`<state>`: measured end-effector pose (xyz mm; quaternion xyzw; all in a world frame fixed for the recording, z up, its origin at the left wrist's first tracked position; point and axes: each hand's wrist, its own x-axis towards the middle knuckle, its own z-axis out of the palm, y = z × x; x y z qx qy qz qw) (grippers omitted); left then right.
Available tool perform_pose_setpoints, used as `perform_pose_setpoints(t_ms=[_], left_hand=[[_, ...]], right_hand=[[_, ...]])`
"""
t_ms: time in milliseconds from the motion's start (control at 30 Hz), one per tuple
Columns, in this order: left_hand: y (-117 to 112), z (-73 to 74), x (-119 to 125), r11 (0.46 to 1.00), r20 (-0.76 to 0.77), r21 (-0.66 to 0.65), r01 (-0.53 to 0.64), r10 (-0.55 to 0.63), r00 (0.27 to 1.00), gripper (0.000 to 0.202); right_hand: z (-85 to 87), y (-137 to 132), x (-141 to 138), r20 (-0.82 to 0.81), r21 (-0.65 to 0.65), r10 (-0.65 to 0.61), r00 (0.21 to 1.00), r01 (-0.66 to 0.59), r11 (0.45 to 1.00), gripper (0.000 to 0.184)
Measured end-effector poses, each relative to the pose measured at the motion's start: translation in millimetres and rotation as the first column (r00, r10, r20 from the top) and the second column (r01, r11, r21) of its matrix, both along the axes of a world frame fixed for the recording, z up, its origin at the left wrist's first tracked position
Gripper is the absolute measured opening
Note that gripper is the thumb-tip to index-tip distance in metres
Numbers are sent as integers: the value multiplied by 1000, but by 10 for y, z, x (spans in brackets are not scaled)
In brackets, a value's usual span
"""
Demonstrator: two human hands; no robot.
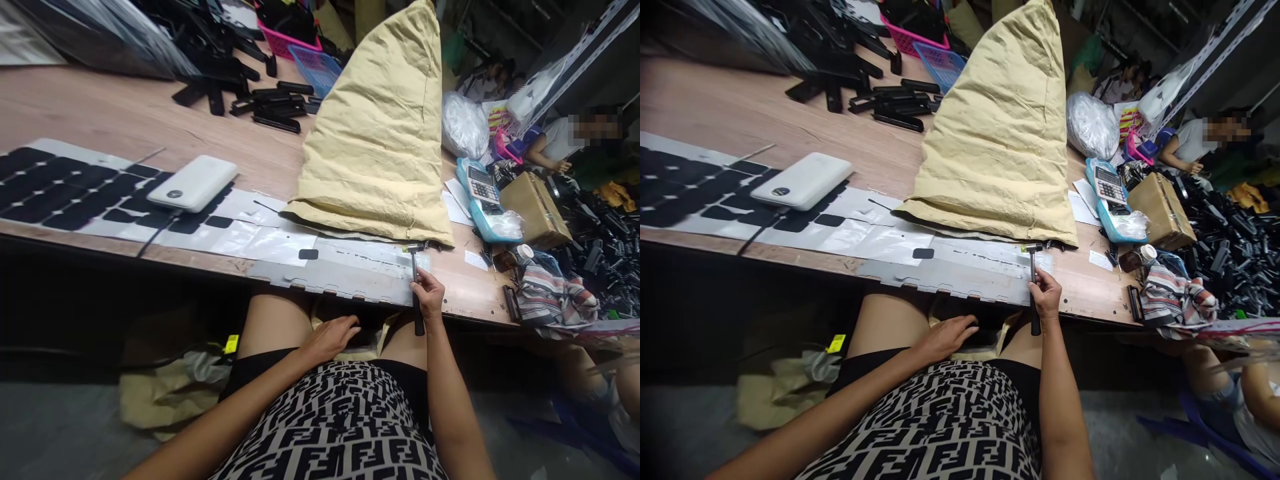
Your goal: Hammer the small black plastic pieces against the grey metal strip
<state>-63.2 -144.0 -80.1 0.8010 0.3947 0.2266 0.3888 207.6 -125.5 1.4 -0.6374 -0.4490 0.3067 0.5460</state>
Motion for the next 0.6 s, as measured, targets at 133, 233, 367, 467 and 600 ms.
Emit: perform_pose_setpoints(t_ms=[133,233,367,467,600], left_hand=[[158,240,30,940,-98,-179,289,-309,946,12],[440,772,146,841,91,-259,475,-468,879,20],[1092,1229,400,987,10,-80,140,-140,990,34],[1570,1249,565,975,-248,180,-127,170,954,35],[1902,1161,670,955,-406,241,-172,260,876,40]], right_hand=[[-28,9,17,18,11,-7,1000,6,1000,45],[-47,15,23,19,13,-22,1000,22,1000,46],[-56,23,14,6,23,-32,999,32,999,47],[-48,23,6,0,30,-28,1000,28,999,48],[-33,13,0,16,20,-29,999,29,999,48]])
